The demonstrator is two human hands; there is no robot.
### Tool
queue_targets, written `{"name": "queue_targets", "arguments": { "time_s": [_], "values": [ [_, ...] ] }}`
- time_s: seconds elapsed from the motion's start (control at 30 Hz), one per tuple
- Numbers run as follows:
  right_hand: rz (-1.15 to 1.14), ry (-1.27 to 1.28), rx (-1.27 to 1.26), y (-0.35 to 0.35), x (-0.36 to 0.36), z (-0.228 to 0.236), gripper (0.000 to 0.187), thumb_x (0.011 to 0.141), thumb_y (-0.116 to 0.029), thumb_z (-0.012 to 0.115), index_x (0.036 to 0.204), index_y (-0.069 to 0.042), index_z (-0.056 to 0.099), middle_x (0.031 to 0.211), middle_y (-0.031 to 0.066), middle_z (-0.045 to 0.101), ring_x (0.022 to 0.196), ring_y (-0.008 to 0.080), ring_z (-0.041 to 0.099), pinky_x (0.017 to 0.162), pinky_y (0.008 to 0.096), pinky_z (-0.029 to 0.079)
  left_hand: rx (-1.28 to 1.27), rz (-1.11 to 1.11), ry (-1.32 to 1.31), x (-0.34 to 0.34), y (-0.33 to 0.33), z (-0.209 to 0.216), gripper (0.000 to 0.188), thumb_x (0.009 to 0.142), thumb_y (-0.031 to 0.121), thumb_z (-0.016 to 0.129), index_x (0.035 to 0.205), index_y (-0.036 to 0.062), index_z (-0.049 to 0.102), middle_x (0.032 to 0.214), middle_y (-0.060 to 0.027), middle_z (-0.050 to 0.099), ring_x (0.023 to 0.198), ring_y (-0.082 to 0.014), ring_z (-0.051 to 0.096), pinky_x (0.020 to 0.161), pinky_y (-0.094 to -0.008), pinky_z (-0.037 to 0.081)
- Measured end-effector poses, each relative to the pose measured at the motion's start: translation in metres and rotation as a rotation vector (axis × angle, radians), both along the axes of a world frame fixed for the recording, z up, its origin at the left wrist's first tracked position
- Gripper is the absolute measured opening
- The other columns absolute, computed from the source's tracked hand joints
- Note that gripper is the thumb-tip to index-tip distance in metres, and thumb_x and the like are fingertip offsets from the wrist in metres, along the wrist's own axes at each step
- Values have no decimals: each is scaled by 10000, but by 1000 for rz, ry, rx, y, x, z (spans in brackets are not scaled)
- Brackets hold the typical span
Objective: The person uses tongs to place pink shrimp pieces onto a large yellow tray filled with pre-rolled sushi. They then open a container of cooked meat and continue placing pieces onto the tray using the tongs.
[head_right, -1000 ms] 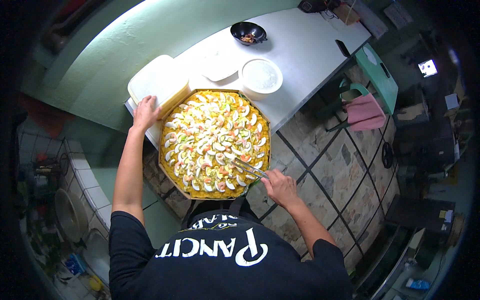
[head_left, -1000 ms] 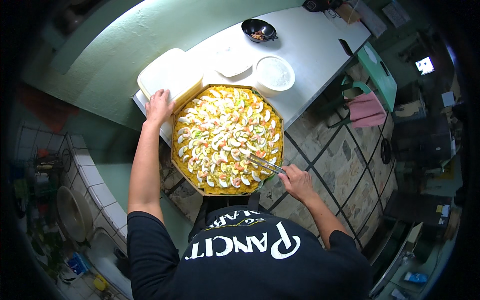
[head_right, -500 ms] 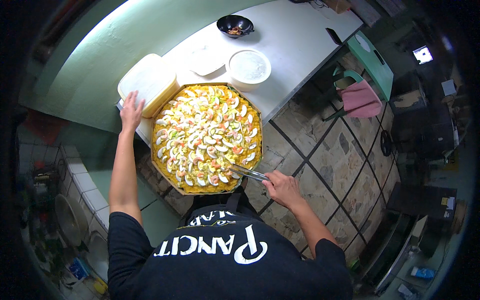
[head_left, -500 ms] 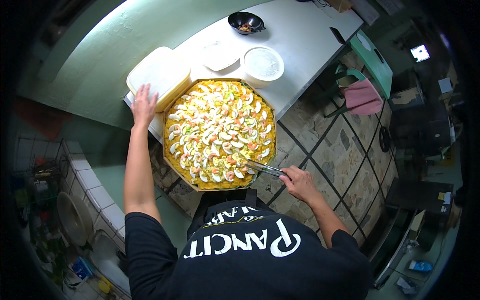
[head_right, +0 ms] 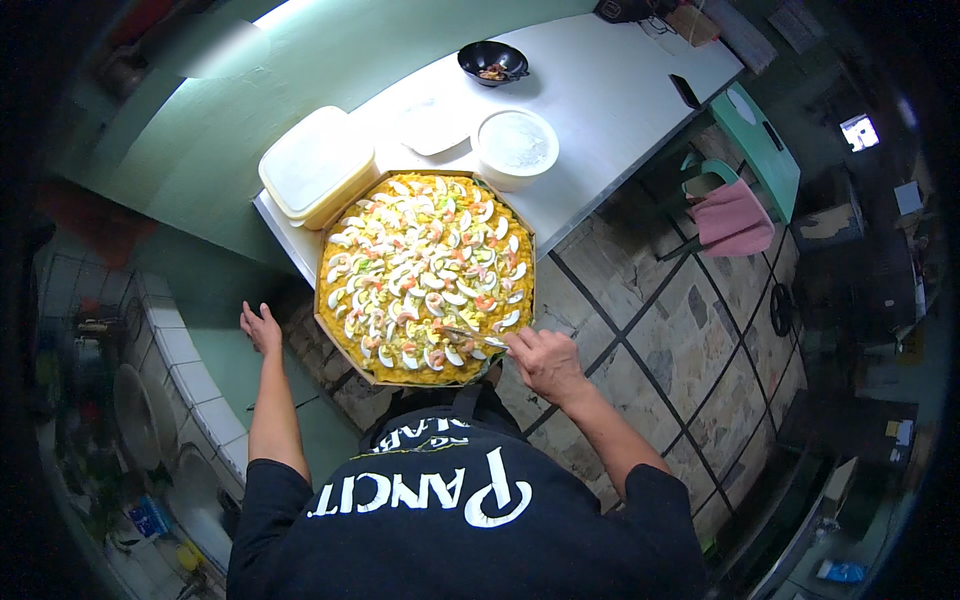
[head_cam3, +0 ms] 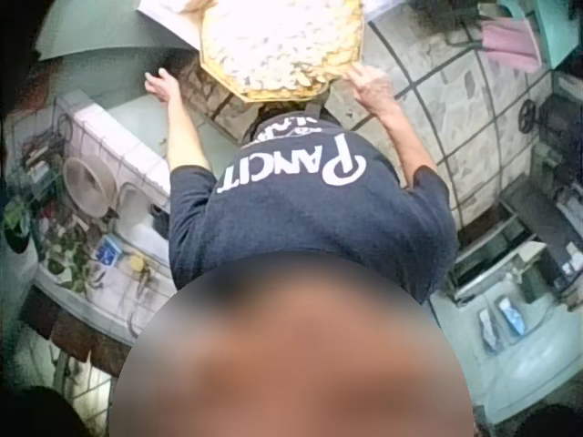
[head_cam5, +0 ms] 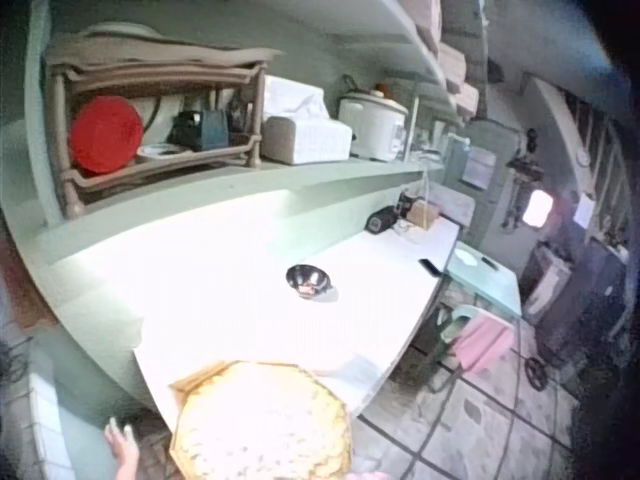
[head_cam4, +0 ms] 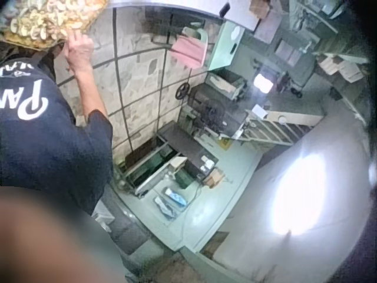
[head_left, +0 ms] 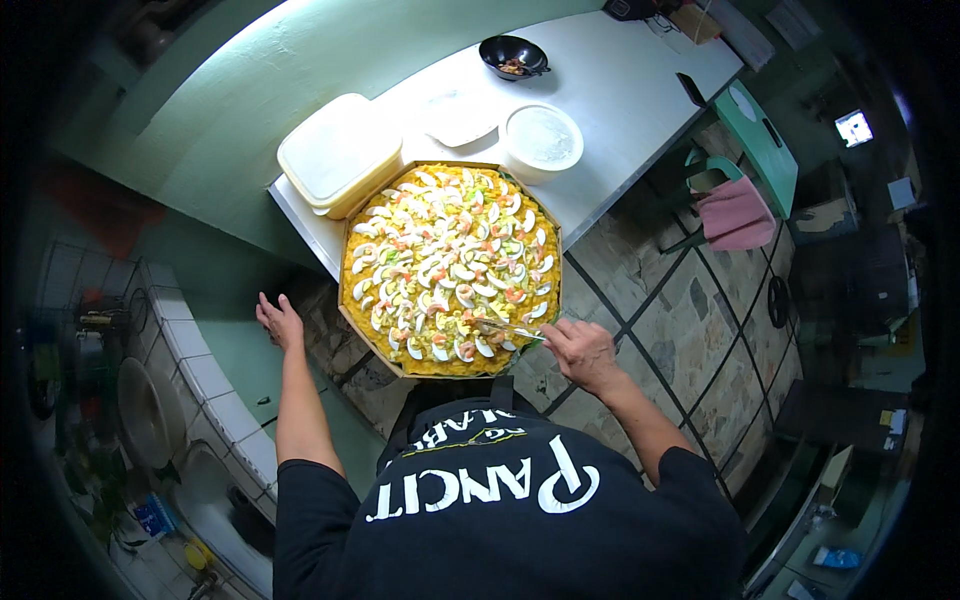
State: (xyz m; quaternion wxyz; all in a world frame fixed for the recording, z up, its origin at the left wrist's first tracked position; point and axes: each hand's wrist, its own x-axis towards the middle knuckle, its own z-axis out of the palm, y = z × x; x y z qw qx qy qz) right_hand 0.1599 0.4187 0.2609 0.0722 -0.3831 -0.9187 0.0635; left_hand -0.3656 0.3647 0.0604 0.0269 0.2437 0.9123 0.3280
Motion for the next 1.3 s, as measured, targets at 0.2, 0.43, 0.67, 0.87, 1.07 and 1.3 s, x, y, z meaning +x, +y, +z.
{"name": "queue_targets", "arguments": {
  "time_s": [0.2,0.43,0.67,0.87,1.07,1.3],
  "values": [
    [-19,-8,-30,10,3,6,244,807,-232,627,1028,-131,609,805,44,560,682,231,598,579,364,448,180,-288,205,15,60,58,577,907,328,542,1385,62,360,1395,-183,366,1256,-354,400,1011,-431,359],
    [-312,209,-315,32,-10,45,225,848,-231,601,1025,-99,643,847,84,599,761,292,620,658,381,485,-328,-901,484,43,162,153,644,724,287,750,1277,77,493,1331,-81,492,1298,-263,383,1050,-509,297],
    [-230,375,-243,94,-72,55,224,875,-230,586,1032,-85,654,835,115,619,760,301,615,672,377,483,-73,-1158,427,-5,191,188,408,668,141,698,1067,88,636,1045,-121,659,911,-308,641,815,-376,523],
    [-144,229,19,198,-198,37,230,896,-264,537,1012,-113,667,859,101,656,797,293,640,697,390,505,505,-646,488,-48,159,216,202,902,122,546,1097,94,592,857,-184,645,753,-378,626,645,-441,490],
    [-238,75,348,266,-309,-32,264,874,-214,506,1046,-115,681,980,115,681,899,286,653,804,414,510,546,-218,230,-57,44,187,256,966,187,487,1066,-33,570,902,-242,629,830,-400,612,705,-412,480],
    [-147,-364,-68,244,-357,29,289,830,-294,580,1001,-85,682,997,151,664,967,311,630,822,442,495,108,209,94,-50,-149,31,371,977,267,454,1150,-54,525,983,-272,616,895,-419,600,751,-441,467]
  ]
}}
